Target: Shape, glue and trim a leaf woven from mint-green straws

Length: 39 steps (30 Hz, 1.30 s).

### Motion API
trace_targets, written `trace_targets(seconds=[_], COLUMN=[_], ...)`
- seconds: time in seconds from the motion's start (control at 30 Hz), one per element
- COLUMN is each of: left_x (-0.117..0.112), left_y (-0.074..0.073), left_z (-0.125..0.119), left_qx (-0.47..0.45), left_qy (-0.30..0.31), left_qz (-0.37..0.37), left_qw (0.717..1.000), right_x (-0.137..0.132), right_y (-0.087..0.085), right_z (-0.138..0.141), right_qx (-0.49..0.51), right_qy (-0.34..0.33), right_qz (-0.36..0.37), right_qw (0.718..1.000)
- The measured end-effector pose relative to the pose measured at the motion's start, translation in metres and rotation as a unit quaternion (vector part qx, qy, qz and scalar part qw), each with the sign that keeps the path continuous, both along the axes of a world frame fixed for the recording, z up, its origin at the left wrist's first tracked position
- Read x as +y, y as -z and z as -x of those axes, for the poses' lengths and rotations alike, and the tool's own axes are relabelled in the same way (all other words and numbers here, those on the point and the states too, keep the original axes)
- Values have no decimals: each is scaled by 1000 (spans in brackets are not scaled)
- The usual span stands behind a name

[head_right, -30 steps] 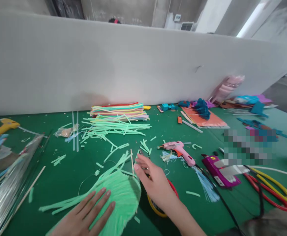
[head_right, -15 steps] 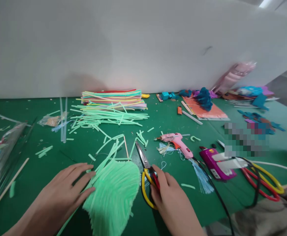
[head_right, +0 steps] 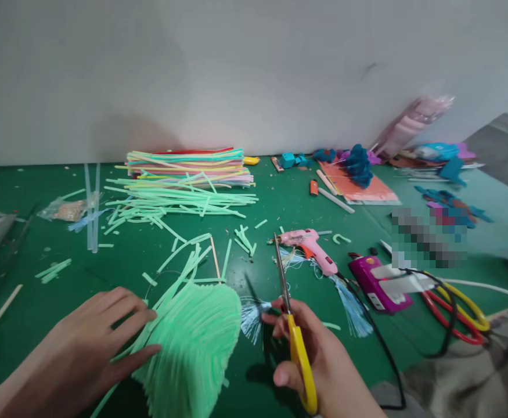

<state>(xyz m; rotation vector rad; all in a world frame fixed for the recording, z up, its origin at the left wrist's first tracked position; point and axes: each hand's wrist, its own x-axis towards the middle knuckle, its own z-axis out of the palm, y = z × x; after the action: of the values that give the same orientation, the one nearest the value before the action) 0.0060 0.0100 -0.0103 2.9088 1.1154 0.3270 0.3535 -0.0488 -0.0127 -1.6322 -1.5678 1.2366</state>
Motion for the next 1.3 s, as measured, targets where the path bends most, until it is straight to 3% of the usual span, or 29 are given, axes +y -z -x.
trace_targets(seconds=[0.1,0.2,0.33,0.43,0.57,0.73,0.83,1.07,1.23,1.3], left_x=[0,3,14,21,25,33,39,33,23,33], left_y=[2,5,4,2,-2,-6,-5,3,-3,-11], left_z=[-2,-6,-11,-15,-27,-39,-38,-40,-31,-18], left_qx=[-1,-45,-67,-90,-193,-274,-283,-294,-308,-289], left_qy=[4,6,24,41,26,-134,-183,-219,-122,-150], left_qz=[9,-29,-105,-85,-16,166,240,255,240,221], left_qw=[1000,999,992,991,981,938,910,895,913,919], right_x=[-5,0,13,22,38,70,85,109,112,112], right_y=[3,4,7,8,9,15,17,3,4,7], right_z=[-3,3,16,23,26,26,23,10,17,21], right_qx=[-128,-237,-360,-385,-389,-383,-380,-397,-374,-372], right_qy=[-37,-62,-137,-175,-191,-238,-259,-279,-274,-274], right_qz=[-109,-180,-316,-361,-383,-407,-413,-419,-432,-435], right_qw=[985,953,867,831,815,794,786,767,773,773])
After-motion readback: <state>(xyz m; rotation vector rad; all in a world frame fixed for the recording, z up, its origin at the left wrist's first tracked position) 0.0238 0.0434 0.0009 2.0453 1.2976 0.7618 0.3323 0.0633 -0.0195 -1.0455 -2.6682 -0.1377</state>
